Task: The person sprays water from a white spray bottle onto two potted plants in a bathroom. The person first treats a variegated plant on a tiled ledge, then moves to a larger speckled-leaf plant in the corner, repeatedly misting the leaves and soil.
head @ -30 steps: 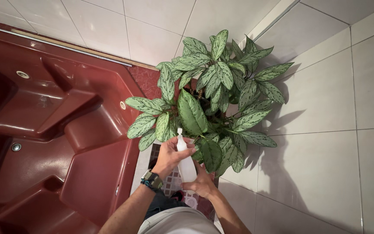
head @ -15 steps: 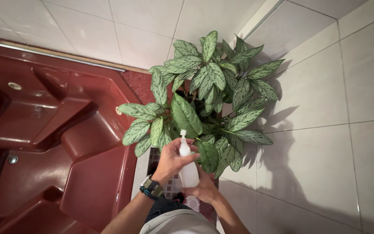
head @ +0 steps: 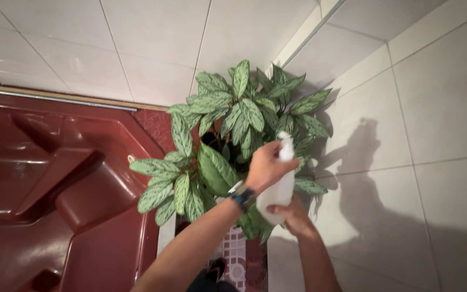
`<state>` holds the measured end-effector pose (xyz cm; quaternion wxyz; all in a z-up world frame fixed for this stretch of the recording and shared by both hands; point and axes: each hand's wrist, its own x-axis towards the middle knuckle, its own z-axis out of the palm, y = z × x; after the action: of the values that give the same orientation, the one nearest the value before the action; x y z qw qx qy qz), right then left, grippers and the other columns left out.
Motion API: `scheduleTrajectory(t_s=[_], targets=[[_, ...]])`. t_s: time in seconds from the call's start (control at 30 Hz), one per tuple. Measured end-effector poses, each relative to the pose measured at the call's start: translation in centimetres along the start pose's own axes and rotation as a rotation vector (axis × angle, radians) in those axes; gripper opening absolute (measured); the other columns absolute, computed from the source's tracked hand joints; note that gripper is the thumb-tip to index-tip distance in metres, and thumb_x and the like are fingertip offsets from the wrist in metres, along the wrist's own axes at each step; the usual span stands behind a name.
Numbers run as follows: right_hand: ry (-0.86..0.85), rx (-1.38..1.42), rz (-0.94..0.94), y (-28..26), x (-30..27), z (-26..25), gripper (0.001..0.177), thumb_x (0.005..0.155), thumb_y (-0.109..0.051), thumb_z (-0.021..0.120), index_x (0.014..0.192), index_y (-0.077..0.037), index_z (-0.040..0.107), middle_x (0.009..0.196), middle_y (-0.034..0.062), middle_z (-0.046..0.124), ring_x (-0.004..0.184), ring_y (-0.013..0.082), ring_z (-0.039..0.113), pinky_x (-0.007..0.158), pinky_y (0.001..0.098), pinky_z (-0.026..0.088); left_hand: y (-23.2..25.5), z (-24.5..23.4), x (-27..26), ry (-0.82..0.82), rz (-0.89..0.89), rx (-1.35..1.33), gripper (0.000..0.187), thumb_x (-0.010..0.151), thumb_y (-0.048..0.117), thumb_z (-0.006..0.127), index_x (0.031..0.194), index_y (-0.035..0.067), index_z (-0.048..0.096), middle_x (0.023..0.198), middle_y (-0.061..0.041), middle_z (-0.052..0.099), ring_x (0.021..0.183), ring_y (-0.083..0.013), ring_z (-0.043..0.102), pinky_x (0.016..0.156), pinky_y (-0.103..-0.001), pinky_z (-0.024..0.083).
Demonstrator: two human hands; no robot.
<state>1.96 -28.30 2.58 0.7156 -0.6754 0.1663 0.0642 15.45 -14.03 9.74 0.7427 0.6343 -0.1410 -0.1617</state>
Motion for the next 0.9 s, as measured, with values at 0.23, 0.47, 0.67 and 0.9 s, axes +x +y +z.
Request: scheduleTrajectory(t_s=[0.23, 0.47, 0.67, 0.9], targets=[[-0.073, 0.123, 0.063, -6.0, 5.9, -2.2, 0.053, 0.074, -0.013, 0.075, 0.12, 0.007, 0.059, 0.097, 0.0171, 0.07, 0.081, 0.03, 0.071, 0.068, 0.0424, 0.061, 0.2, 2.6, 8.7, 0.178, 0.016, 0.157, 0.042, 0.065, 0.036, 0.085, 0.091, 0.003, 0.075, 0.077, -0.011, 0.076, 0.067, -0.0217, 0.074, 0.066, -0.036, 0.059], [-0.068, 0.07, 0.125, -6.2, 9.3, -4.6, 0.048, 0.075, -0.012, 0.073, 0.118, 0.009, 0.062, 0.097, 0.018, 0.071, 0.079, 0.0316, 0.071, 0.066, 0.0437, 0.061, -1.2, 2.7, 11.7, 0.198, -0.078, 0.114, 0.038, 0.066, 0.039, 0.085, 0.082, 0.005, 0.075, 0.073, -0.009, 0.075, 0.065, -0.0204, 0.075, 0.065, -0.035, 0.059], [-0.067, 0.081, 0.14, -6.5, 9.9, -5.8, 0.045, 0.074, -0.01, 0.072, 0.114, 0.006, 0.062, 0.096, 0.0169, 0.071, 0.081, 0.0304, 0.072, 0.067, 0.0472, 0.062, -0.9, 3.3, 11.8, 0.23, -0.104, 0.059, 0.038, 0.066, 0.036, 0.086, 0.079, 0.003, 0.074, 0.071, -0.01, 0.074, 0.062, -0.0197, 0.071, 0.064, -0.035, 0.057], [-0.05, 0.027, 0.186, -7.6, 9.6, -5.1, 0.043, 0.073, -0.011, 0.072, 0.112, 0.005, 0.063, 0.093, 0.0157, 0.071, 0.079, 0.0293, 0.072, 0.068, 0.046, 0.061, -0.7, 3.2, 11.8, 0.202, -0.142, -0.015, 0.036, 0.068, 0.035, 0.085, 0.083, 0.005, 0.073, 0.072, -0.006, 0.074, 0.062, -0.0154, 0.07, 0.061, -0.032, 0.057]])
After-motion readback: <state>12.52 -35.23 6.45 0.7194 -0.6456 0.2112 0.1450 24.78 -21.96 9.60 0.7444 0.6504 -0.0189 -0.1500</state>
